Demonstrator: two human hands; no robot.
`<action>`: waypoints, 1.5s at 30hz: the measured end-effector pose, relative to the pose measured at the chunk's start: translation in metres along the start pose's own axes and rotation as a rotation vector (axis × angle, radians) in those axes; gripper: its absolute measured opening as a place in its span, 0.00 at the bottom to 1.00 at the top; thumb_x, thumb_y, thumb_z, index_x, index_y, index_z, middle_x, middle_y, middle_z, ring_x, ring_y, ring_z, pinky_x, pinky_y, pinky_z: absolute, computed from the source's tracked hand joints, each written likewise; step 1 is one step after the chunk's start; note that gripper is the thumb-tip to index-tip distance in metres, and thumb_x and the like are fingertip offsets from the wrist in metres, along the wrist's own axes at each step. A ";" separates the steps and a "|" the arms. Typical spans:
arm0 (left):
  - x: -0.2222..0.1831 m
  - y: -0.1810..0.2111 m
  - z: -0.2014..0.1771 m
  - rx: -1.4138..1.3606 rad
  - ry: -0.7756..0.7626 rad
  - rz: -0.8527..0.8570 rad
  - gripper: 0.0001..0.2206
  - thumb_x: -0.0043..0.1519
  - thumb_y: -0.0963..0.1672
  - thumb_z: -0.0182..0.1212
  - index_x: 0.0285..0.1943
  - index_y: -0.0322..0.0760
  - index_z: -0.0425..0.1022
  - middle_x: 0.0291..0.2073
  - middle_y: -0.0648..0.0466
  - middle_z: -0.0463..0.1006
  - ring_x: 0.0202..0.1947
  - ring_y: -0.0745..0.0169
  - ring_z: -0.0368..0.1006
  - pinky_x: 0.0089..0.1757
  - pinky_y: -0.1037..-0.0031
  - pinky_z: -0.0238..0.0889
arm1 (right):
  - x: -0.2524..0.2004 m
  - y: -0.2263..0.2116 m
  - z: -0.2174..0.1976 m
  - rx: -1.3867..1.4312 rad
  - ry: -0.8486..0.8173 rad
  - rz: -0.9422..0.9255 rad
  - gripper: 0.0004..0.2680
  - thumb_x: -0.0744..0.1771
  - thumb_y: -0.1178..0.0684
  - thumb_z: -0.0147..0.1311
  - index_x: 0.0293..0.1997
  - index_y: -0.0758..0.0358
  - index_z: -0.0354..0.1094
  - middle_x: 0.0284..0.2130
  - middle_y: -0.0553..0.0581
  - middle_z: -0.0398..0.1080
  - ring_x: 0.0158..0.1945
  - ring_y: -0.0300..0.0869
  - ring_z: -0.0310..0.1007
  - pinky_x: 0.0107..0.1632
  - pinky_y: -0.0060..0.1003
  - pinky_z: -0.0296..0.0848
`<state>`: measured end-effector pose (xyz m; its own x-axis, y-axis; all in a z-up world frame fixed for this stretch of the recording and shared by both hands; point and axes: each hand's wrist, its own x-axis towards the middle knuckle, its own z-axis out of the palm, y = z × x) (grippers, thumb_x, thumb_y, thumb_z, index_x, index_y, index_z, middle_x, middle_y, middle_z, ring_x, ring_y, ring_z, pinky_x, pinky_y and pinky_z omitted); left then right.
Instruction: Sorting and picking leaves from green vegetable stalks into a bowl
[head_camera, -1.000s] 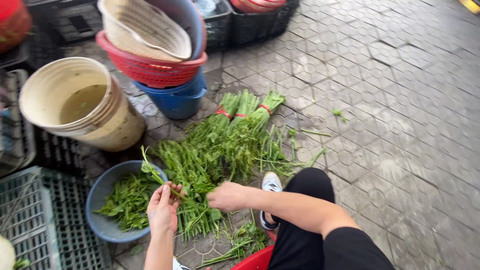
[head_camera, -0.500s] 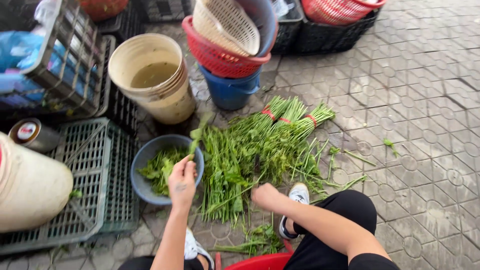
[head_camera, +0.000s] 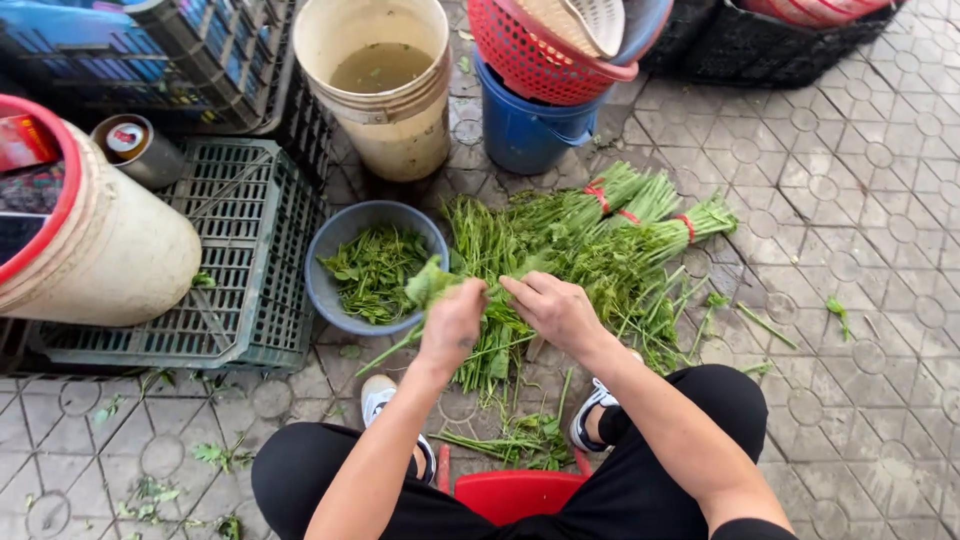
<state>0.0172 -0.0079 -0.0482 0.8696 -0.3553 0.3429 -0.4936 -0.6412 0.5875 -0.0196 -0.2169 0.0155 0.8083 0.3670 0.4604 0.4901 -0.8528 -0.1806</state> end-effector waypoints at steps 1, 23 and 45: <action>0.001 -0.001 0.006 0.153 0.013 0.126 0.05 0.67 0.46 0.55 0.50 0.49 0.71 0.26 0.49 0.76 0.26 0.44 0.79 0.30 0.55 0.72 | 0.013 -0.005 -0.009 -0.037 0.005 -0.040 0.09 0.69 0.47 0.56 0.53 0.50 0.70 0.35 0.47 0.70 0.36 0.41 0.75 0.34 0.37 0.76; 0.012 0.012 -0.029 -0.049 0.080 0.280 0.07 0.66 0.48 0.63 0.42 0.43 0.81 0.33 0.58 0.82 0.34 0.54 0.73 0.41 0.64 0.59 | 0.026 0.007 -0.040 0.495 -0.148 0.204 0.06 0.65 0.55 0.60 0.42 0.62 0.79 0.37 0.52 0.78 0.39 0.38 0.78 0.48 0.31 0.77; -0.020 -0.003 -0.047 -0.328 -0.178 -0.323 0.09 0.68 0.49 0.57 0.47 0.47 0.82 0.33 0.57 0.84 0.35 0.55 0.79 0.37 0.63 0.72 | 0.102 0.017 -0.029 0.911 0.531 0.729 0.07 0.70 0.58 0.58 0.53 0.57 0.74 0.36 0.54 0.74 0.35 0.37 0.74 0.36 0.32 0.74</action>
<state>0.0012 0.0332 -0.0227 0.9529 -0.3031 -0.0086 -0.1514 -0.5000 0.8527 0.0620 -0.2048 0.0845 0.8574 -0.4471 0.2547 0.2065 -0.1544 -0.9662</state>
